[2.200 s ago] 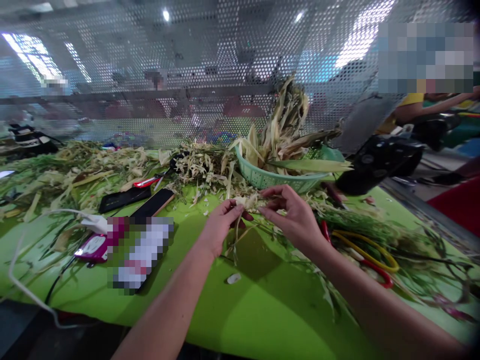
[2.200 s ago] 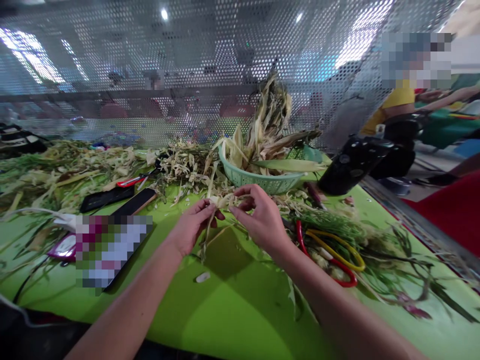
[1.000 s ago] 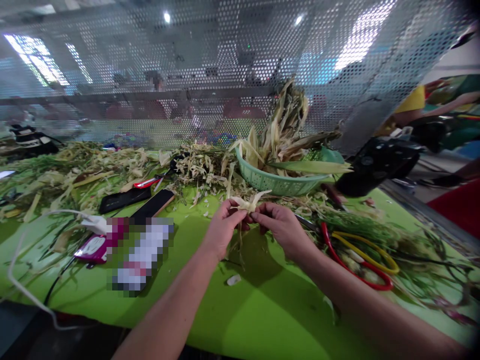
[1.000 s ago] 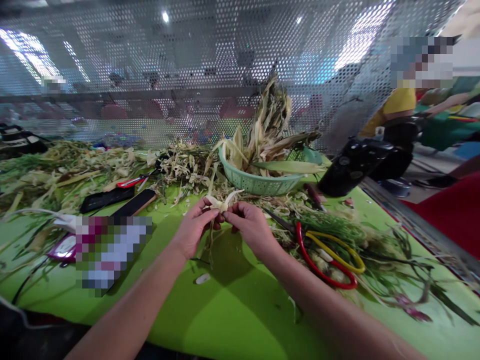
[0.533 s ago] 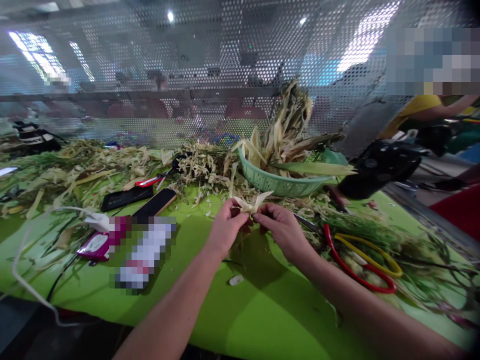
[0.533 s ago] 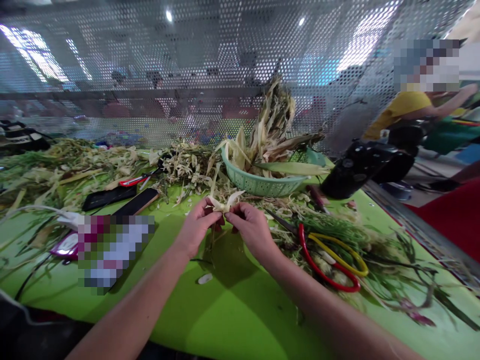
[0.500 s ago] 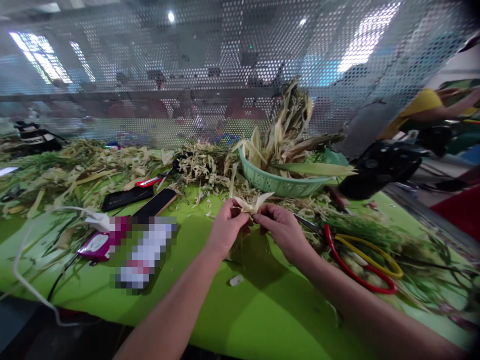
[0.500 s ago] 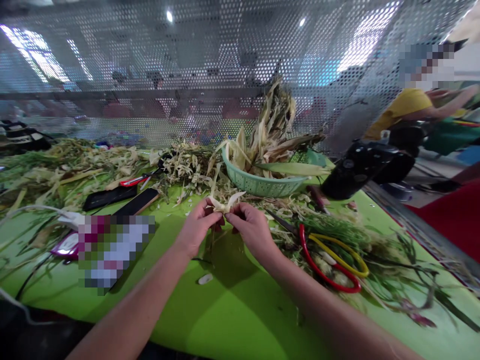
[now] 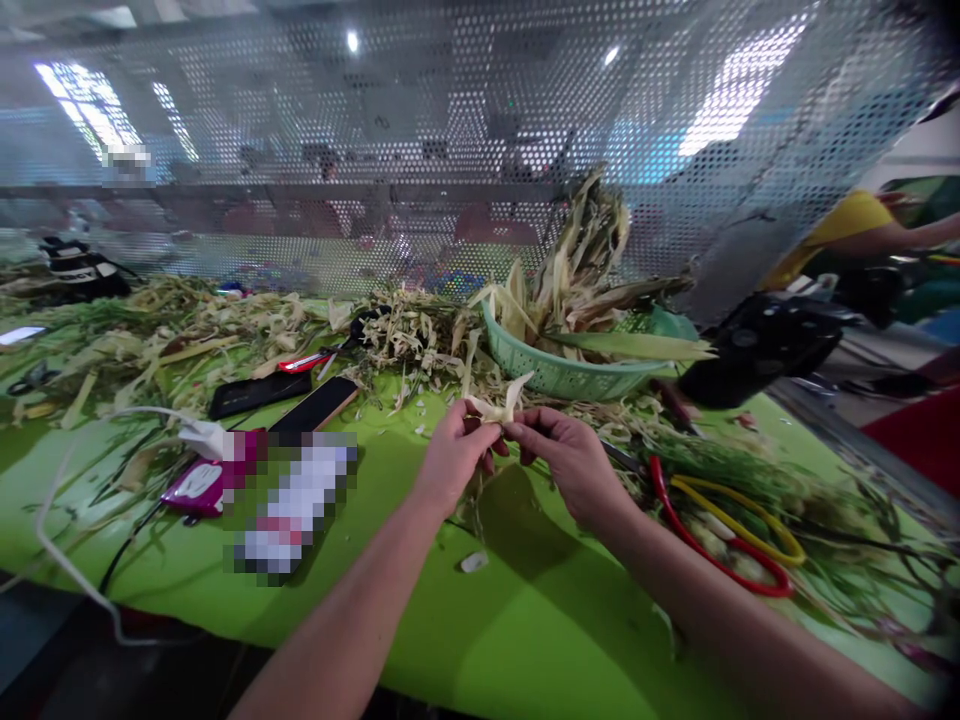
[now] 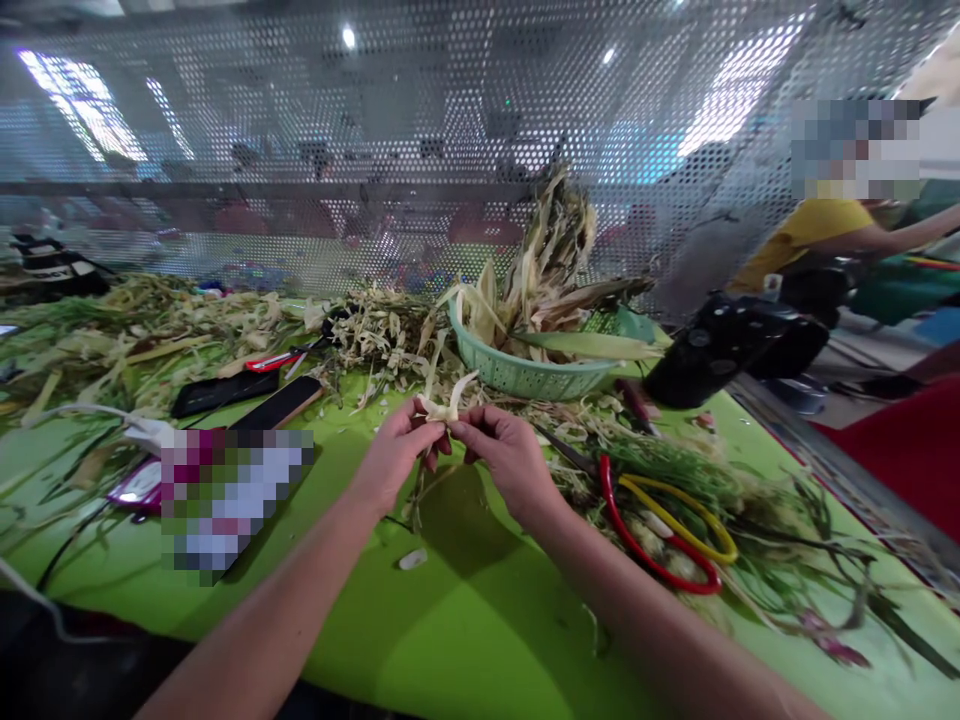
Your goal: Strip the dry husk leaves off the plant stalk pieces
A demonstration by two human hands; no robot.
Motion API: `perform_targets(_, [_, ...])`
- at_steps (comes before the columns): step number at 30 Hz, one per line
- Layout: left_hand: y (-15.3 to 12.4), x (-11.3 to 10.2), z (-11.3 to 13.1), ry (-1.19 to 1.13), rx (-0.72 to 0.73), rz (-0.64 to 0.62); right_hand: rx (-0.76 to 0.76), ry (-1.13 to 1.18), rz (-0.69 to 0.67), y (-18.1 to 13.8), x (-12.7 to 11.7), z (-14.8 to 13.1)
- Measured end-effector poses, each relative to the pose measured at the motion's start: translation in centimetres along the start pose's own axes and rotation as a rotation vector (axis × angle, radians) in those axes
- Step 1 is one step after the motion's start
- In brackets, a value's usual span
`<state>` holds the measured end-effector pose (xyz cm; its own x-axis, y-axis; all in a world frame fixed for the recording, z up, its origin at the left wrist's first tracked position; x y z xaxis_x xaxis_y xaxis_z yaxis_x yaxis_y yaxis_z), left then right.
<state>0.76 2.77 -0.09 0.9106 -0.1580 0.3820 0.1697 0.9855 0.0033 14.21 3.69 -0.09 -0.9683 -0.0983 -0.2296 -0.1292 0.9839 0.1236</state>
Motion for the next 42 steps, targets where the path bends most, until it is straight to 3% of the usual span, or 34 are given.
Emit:
perform_targets(13, [0.1, -0.6, 0.0, 0.168, 0.095, 0.103, 0.040, 0.033, 0.102, -0.5, 0.6, -0.6])
perform_targets(24, [0.4, -0.3, -0.1, 0.070, 0.121, 0.064, -0.088, -0.144, 0.156, -0.6, 0.6, -1.5])
perform_targets(36, [0.1, -0.2, -0.2, 0.122, 0.103, 0.181, -0.273, -0.488, 0.264, -1.2, 0.8, -2.1])
perform_targets(42, [0.2, -0.1, 0.1, 0.013, 0.069, 0.101, -0.312, -0.488, 0.262, -1.4, 0.7, -2.8])
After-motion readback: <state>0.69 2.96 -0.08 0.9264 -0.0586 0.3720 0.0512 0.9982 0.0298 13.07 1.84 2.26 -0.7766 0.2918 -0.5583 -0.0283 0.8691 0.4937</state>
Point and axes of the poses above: each hand's wrist, its own y-axis towards the middle knuckle, its own x-axis out of the palm, z = x × y, the point moved 5 cm from there along y, towards the middle knuckle, and after that the axes turned 8 degrees about -y, right-handed, at the moved point
